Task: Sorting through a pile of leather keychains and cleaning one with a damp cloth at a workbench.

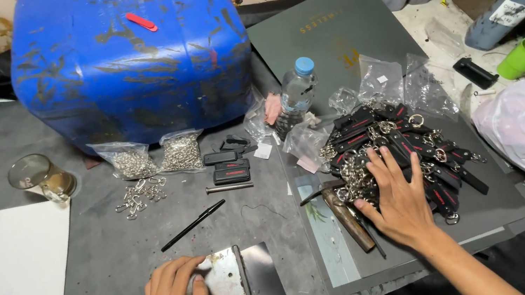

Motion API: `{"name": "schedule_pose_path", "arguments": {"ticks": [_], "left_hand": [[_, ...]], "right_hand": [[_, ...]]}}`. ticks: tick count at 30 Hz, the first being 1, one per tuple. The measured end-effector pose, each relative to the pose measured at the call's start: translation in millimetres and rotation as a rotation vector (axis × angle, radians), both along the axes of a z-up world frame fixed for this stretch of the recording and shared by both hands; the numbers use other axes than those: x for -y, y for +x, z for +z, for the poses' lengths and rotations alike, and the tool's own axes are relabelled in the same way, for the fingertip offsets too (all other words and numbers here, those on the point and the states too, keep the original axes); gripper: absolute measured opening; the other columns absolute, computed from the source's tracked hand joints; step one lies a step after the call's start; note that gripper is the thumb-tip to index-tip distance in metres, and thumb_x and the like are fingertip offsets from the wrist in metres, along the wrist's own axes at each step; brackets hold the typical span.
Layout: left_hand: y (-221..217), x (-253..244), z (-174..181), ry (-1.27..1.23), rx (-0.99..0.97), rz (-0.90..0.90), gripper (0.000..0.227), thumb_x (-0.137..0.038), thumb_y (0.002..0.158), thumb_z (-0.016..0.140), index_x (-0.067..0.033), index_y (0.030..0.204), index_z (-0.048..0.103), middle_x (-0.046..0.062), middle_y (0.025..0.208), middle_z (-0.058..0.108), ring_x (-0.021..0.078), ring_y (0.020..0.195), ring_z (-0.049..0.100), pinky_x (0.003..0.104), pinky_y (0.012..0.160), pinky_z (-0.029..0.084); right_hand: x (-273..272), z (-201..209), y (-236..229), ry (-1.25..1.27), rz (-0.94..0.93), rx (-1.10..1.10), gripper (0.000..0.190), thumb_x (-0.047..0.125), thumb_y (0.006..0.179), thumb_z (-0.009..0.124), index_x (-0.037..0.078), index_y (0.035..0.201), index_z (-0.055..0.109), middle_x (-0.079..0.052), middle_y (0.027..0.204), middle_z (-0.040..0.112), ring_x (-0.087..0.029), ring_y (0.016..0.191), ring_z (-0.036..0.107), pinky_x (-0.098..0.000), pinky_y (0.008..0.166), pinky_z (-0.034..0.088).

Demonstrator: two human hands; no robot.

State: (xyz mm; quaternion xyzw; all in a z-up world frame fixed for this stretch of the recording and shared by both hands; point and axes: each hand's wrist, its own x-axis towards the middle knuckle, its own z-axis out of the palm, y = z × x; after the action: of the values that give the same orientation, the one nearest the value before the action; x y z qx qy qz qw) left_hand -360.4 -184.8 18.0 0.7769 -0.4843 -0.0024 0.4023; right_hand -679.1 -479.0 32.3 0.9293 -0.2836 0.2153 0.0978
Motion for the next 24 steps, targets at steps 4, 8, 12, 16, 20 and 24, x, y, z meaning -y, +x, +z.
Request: {"name": "schedule_pose_path", "arguments": {"ticks": [4, 8, 12, 16, 20, 24], "left_hand": [[12, -11, -1, -0.051, 0.021, 0.067, 0.028, -0.012, 0.089, 0.057, -0.0194, 0.109, 0.076, -0.002, 0.112, 0.071, 0.0197, 0.113, 0.063, 0.039, 0.099, 0.042], [29, -29, -2, -0.027, 0.022, 0.138, 0.029, -0.012, 0.089, 0.058, -0.0203, 0.111, 0.076, -0.003, 0.112, 0.072, 0.0191, 0.111, 0.062, 0.038, 0.095, 0.041], [51, -51, -1, 0.007, -0.010, 0.226, 0.028, -0.011, 0.090, 0.058, -0.0183, 0.111, 0.075, -0.001, 0.112, 0.071, 0.0201, 0.113, 0.062, 0.040, 0.095, 0.041], [77, -73, -7, -0.060, 0.024, 0.320, 0.028, -0.006, 0.090, 0.060, -0.0143, 0.113, 0.075, 0.002, 0.112, 0.072, 0.0237, 0.111, 0.063, 0.040, 0.097, 0.045], [99, -95, -9, -0.038, -0.036, 0.397, 0.028, -0.005, 0.091, 0.059, -0.0106, 0.113, 0.074, 0.004, 0.111, 0.074, 0.0235, 0.110, 0.065, 0.039, 0.095, 0.049], [112, -112, -47, 0.112, -0.070, 0.311, 0.027, -0.011, 0.093, 0.060, -0.0113, 0.117, 0.073, 0.002, 0.110, 0.075, 0.0222, 0.106, 0.067, 0.041, 0.090, 0.050]], "right_hand": [[-5, -20, 1, -0.068, -0.130, -0.148, 0.073, 0.059, 0.101, 0.030, 0.018, 0.161, 0.030, -0.006, 0.173, 0.023, -0.026, 0.162, 0.016, -0.0774, 0.119, 0.008], [-17, -19, 3, -0.047, -0.123, -0.122, 0.077, 0.055, 0.098, 0.034, 0.021, 0.165, 0.018, -0.010, 0.175, 0.013, -0.027, 0.161, 0.011, -0.0772, 0.117, 0.005], [-26, -19, 3, -0.025, -0.089, -0.077, 0.074, 0.050, 0.094, 0.041, 0.020, 0.161, 0.032, -0.012, 0.173, 0.024, -0.030, 0.159, 0.023, -0.0722, 0.120, 0.006], [-31, -31, -1, -0.075, -0.110, -0.017, 0.070, 0.052, 0.094, 0.045, 0.017, 0.154, 0.046, -0.015, 0.172, 0.036, -0.032, 0.159, 0.033, -0.0746, 0.120, 0.015], [-47, -36, 4, -0.238, -0.194, 0.065, 0.063, 0.052, 0.096, 0.050, 0.013, 0.141, 0.069, -0.017, 0.161, 0.061, -0.033, 0.154, 0.054, -0.0613, 0.131, 0.022], [-32, -95, -13, -0.146, -0.277, 0.231, 0.060, 0.048, 0.087, 0.066, 0.009, 0.130, 0.080, -0.015, 0.166, 0.062, -0.040, 0.160, 0.053, -0.0594, 0.143, 0.023]]}}
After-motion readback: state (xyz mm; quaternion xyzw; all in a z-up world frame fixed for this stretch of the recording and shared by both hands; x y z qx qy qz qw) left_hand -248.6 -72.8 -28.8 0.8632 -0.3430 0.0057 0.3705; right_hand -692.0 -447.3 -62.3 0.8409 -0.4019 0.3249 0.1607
